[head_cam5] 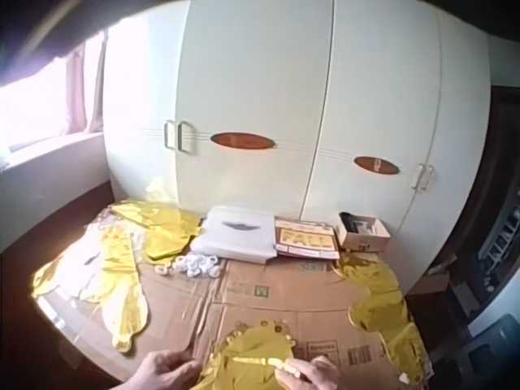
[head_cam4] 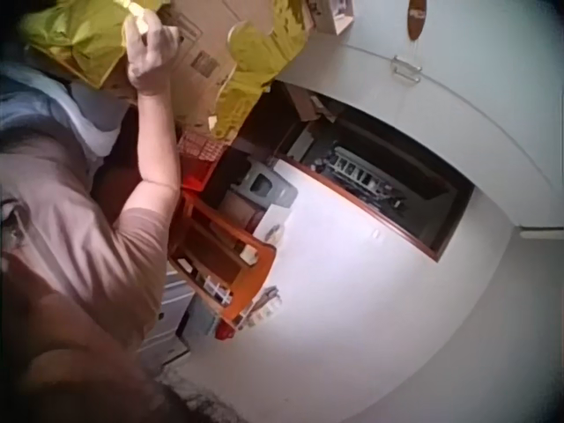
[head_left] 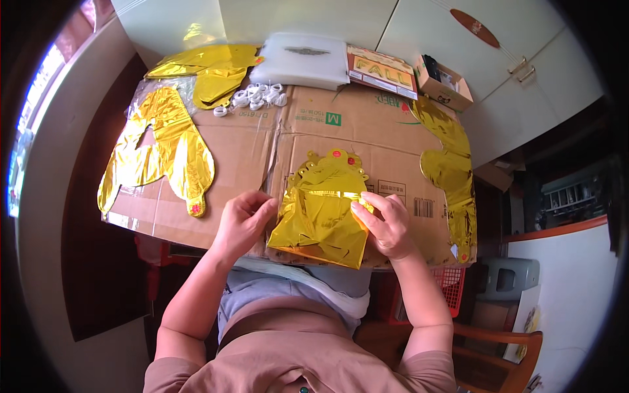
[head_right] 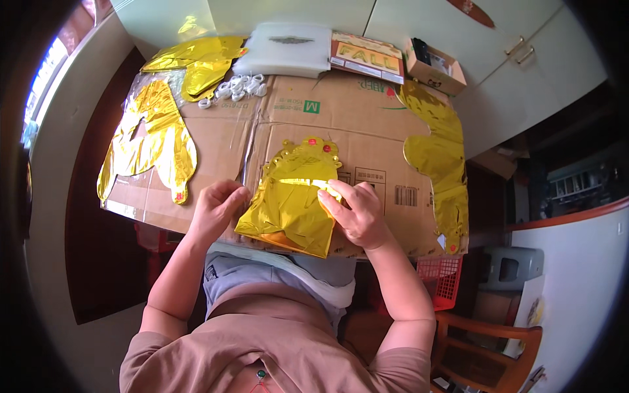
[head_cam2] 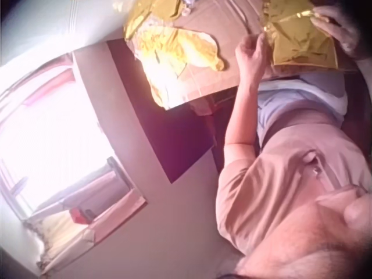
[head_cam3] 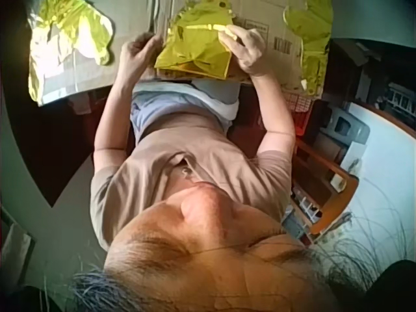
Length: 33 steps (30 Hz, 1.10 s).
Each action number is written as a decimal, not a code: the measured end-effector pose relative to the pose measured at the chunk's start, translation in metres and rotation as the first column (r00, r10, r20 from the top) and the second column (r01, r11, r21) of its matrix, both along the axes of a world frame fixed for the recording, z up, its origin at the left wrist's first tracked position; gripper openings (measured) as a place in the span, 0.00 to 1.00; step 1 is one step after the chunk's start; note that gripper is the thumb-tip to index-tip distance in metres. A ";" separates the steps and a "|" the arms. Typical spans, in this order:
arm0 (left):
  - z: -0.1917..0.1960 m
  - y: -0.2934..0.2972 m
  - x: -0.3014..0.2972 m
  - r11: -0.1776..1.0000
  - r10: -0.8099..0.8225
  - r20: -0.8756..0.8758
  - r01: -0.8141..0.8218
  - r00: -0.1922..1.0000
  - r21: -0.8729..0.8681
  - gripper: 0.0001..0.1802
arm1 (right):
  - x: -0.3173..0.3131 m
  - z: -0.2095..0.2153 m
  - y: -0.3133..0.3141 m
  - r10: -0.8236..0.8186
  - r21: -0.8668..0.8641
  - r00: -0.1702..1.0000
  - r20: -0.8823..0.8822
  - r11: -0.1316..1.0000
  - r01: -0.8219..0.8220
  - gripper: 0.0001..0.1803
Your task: Folding and organizing gold-colored foil balloons on a cardboard-covered workbench.
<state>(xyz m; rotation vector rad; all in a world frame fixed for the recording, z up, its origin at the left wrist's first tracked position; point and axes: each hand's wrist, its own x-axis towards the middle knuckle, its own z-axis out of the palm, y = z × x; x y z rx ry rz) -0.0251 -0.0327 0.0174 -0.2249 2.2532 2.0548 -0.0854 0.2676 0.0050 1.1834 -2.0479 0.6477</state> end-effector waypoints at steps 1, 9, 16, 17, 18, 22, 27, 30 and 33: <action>0.008 -0.001 -0.001 0.998 -0.060 0.101 0.061 0.993 -0.005 0.19 | 0.000 -0.001 0.001 0.001 0.005 1.000 -0.004 1.000 -0.001 0.18; 0.021 -0.005 -0.034 0.926 -0.346 0.389 0.377 0.854 -0.006 0.24 | 0.002 0.006 -0.003 0.033 0.085 0.999 -0.034 0.996 -0.030 0.17; 0.012 0.003 -0.036 0.916 -0.400 0.320 0.384 0.859 0.113 0.12 | 0.003 0.010 -0.005 -0.125 0.183 0.985 0.119 0.978 0.102 0.28; 0.003 0.001 -0.035 0.920 -0.391 0.286 0.379 0.875 0.097 0.13 | 0.007 0.012 -0.005 -0.189 0.162 0.962 0.195 0.974 0.159 0.32; -0.001 0.001 -0.031 0.926 -0.378 0.253 0.369 0.891 0.082 0.14 | 0.010 0.013 -0.004 -0.245 0.145 0.931 0.272 0.966 0.212 0.36; -0.001 0.007 -0.020 0.924 -0.354 0.102 0.331 0.930 0.193 0.13 | 0.033 0.010 0.014 -0.026 -0.115 0.326 0.945 0.907 0.406 0.23; 0.001 0.011 -0.008 0.931 -0.355 0.042 0.349 0.934 0.103 0.13 | 0.040 0.026 0.000 0.381 -0.297 -0.108 0.918 0.844 0.446 0.14; 0.005 0.008 -0.003 0.894 -0.399 -0.216 0.325 0.891 -0.308 0.13 | 0.041 0.026 -0.002 0.321 -0.296 -0.007 0.947 0.880 0.372 0.11; 0.003 -0.003 0.005 0.832 -0.519 -0.504 0.271 0.691 -0.485 0.16 | 0.062 0.033 -0.007 0.195 -0.275 0.378 0.905 0.946 0.170 0.12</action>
